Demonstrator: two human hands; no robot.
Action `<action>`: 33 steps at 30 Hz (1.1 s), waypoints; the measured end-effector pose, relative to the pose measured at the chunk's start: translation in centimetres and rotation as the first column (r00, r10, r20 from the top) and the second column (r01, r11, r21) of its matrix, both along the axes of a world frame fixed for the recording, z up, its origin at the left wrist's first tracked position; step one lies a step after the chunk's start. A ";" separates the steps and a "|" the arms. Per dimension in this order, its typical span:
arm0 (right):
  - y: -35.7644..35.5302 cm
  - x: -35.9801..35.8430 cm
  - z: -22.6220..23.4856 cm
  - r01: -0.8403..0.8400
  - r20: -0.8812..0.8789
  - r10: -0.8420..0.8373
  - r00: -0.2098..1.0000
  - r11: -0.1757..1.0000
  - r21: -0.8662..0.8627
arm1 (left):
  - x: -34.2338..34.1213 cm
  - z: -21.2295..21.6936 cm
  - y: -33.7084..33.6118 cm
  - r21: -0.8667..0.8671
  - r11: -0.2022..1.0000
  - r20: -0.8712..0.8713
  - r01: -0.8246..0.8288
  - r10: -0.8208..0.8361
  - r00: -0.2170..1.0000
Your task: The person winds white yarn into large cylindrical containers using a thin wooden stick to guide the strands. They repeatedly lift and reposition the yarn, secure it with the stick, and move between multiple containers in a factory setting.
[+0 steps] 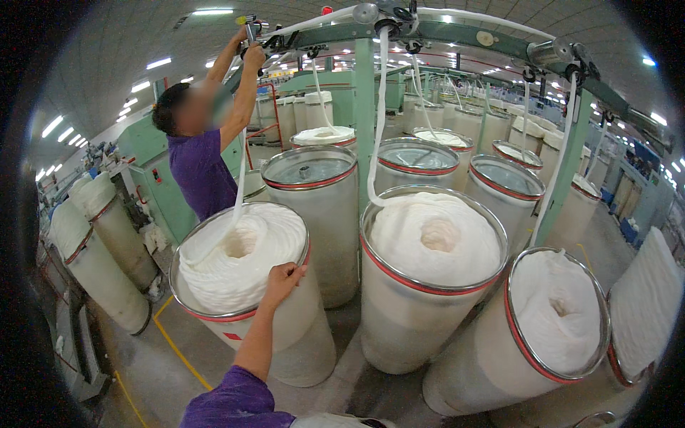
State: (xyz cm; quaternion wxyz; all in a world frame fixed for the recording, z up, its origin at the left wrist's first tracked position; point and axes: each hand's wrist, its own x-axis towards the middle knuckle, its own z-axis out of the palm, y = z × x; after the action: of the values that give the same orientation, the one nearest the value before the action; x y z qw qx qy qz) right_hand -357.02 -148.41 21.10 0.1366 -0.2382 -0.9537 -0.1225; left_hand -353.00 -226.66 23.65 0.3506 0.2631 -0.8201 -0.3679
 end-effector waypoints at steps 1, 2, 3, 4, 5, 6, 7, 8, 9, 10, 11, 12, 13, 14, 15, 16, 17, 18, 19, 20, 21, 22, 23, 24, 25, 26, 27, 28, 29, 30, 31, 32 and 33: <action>-0.3 0.0 0.3 0.004 0.037 -0.005 0.999 1.000 0.026 | 0.0 0.1 0.0 0.002 1.000 0.023 -0.015 0.015 1.000; -0.6 0.0 0.7 0.002 0.041 -0.002 0.999 1.000 0.005 | 0.1 0.1 0.1 -0.001 1.000 0.005 0.004 -0.004 1.000; -0.9 0.0 0.9 -0.001 0.045 0.001 0.999 1.000 -0.016 | 0.1 0.2 0.1 -0.001 1.000 0.007 0.010 -0.010 1.000; -1.1 0.0 1.2 -0.003 0.049 0.005 0.999 0.999 -0.038 | 0.1 0.3 0.1 -0.004 1.000 0.018 0.005 -0.005 1.000; -1.2 0.0 1.3 -0.016 0.068 0.015 0.998 1.000 0.005 | 0.2 0.3 0.1 -0.003 1.000 0.008 0.014 -0.014 1.000; -1.2 0.0 1.4 -0.029 0.088 0.025 0.996 0.998 0.047 | 0.2 0.3 0.1 -0.005 1.000 0.006 0.013 -0.013 1.000; -1.1 -0.1 1.3 -0.043 0.108 0.034 0.994 0.995 0.088 | 0.2 0.3 0.1 -0.012 1.000 0.010 0.005 -0.005 1.000; -0.9 -0.1 1.2 -0.059 0.075 0.055 0.996 0.997 0.055 | 0.2 0.3 0.1 0.004 1.000 -0.001 0.017 -0.017 1.000; -0.6 -0.1 0.9 -0.075 0.043 0.074 0.996 0.997 0.022 | 0.1 0.3 0.1 0.016 1.000 -0.006 0.021 -0.021 1.000; -0.3 -0.1 0.7 -0.092 0.009 0.092 0.996 0.996 -0.010 | 0.1 0.2 0.0 0.034 0.999 -0.001 0.023 -0.023 1.000; 0.0 -0.2 0.4 -0.088 0.001 0.088 0.996 0.996 -0.010 | 0.1 0.2 0.0 0.024 0.999 -0.009 0.025 -0.025 1.000; 0.2 -0.2 0.1 -0.085 -0.007 0.084 0.996 0.996 -0.011 | 0.1 0.1 0.0 0.020 1.000 -0.006 0.024 -0.024 1.000; 0.4 -0.2 -0.1 -0.081 -0.015 0.081 0.997 0.997 -0.012 | 0.1 0.1 -0.1 0.017 1.000 0.010 0.012 -0.012 1.000; 0.4 -0.2 -0.3 -0.065 -0.011 0.065 0.998 0.997 -0.036 | 0.1 0.0 -0.1 0.013 1.000 -0.005 0.024 -0.024 1.000; 0.4 -0.1 -0.4 -0.050 -0.006 0.050 0.999 0.997 -0.059 | 0.1 0.0 -0.1 0.009 1.000 -0.007 0.025 -0.025 1.000; 0.2 -0.2 -0.3 -0.034 -0.001 0.034 0.999 0.996 -0.083 | 0.1 0.0 -0.1 0.009 1.000 0.012 0.013 -0.014 1.000; 0.0 -0.1 -0.2 -0.213 -0.239 0.211 0.948 0.977 0.017 | 0.1 0.0 -0.1 0.001 1.000 -0.003 0.025 -0.025 1.000; -0.4 -0.1 0.0 -0.213 -0.239 0.210 0.948 0.977 0.016 | 0.1 0.1 -0.1 -0.003 1.000 0.003 0.022 -0.022 1.000; -0.7 -0.1 0.2 -0.270 -0.332 0.285 0.899 0.958 0.094 | 0.1 0.1 -0.1 -0.008 1.000 0.020 0.011 -0.011 1.000; -1.1 -0.1 0.5 -0.316 -0.414 0.362 0.835 0.932 0.178 | 0.1 0.1 -0.1 -0.003 1.000 0.009 0.019 -0.019 1.000; -1.4 -0.2 0.9 -0.134 -0.181 0.146 0.973 0.988 0.077 | 0.1 0.2 -0.1 0.001 1.000 0.009 0.019 -0.019 1.000; -1.7 -0.1 1.2 0.075 0.082 -0.077 0.994 0.997 0.027 | 0.1 0.2 -0.1 0.005 1.000 0.018 0.012 -0.012 1.000; -1.9 -0.1 1.5 0.074 0.081 -0.075 0.994 0.997 0.023 | 0.1 0.1 -0.1 0.004 1.000 0.004 0.021 -0.021 1.000; -2.1 0.0 1.6 0.072 0.081 -0.074 0.994 0.997 0.018 | 0.1 0.1 0.0 0.003 1.000 0.000 0.023 -0.023 1.000; -2.3 0.1 1.8 0.071 0.080 -0.072 0.994 0.997 0.014 | 0.1 0.1 -0.1 0.002 1.000 -0.005 0.025 -0.025 1.000; -2.5 0.2 2.0 -0.135 -0.170 0.143 0.975 0.989 0.055 | 0.1 0.0 -0.1 0.009 1.000 -0.013 0.029 -0.029 0.999; -2.6 0.4 2.0 -0.319 -0.394 0.349 0.850 0.937 0.144 | 0.1 0.0 -0.1 0.017 0.999 -0.022 0.034 -0.033 0.999; -2.7 0.2 2.2 -0.315 -0.396 0.345 0.851 0.939 0.141 | 0.0 0.0 -0.1 0.032 0.999 -0.013 0.031 -0.030 0.999; -2.9 0.4 2.2 -0.311 -0.397 0.340 0.852 0.940 0.137 | 0.0 -0.1 -0.1 0.024 0.999 -0.028 0.037 -0.037 0.999; -3.0 0.2 2.5 -0.119 -0.174 0.125 0.977 0.992 0.044 | 0.0 -0.1 -0.2 0.023 0.999 -0.025 0.036 -0.036 0.999; -3.1 0.1 2.6 0.097 0.075 -0.097 0.992 0.995 0.001 | 0.0 -0.1 -0.2 0.019 1.000 -0.009 0.023 -0.022 1.000; -3.3 0.1 2.7 0.100 0.082 -0.101 0.992 0.995 0.016 | 0.0 -0.1 -0.2 0.029 0.999 -0.017 0.031 -0.030 0.999; -3.5 -0.1 2.9 0.103 0.088 -0.105 0.991 0.994 0.030 | 0.0 -0.1 -0.2 0.035 0.999 -0.012 0.026 -0.026 1.000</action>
State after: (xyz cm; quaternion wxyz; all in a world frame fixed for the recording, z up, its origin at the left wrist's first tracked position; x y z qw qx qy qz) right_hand -357.08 -151.86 23.98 0.0903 -0.2800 -0.9435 -0.1522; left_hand -352.96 -226.84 23.51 0.3459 0.2563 -0.8147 -0.3885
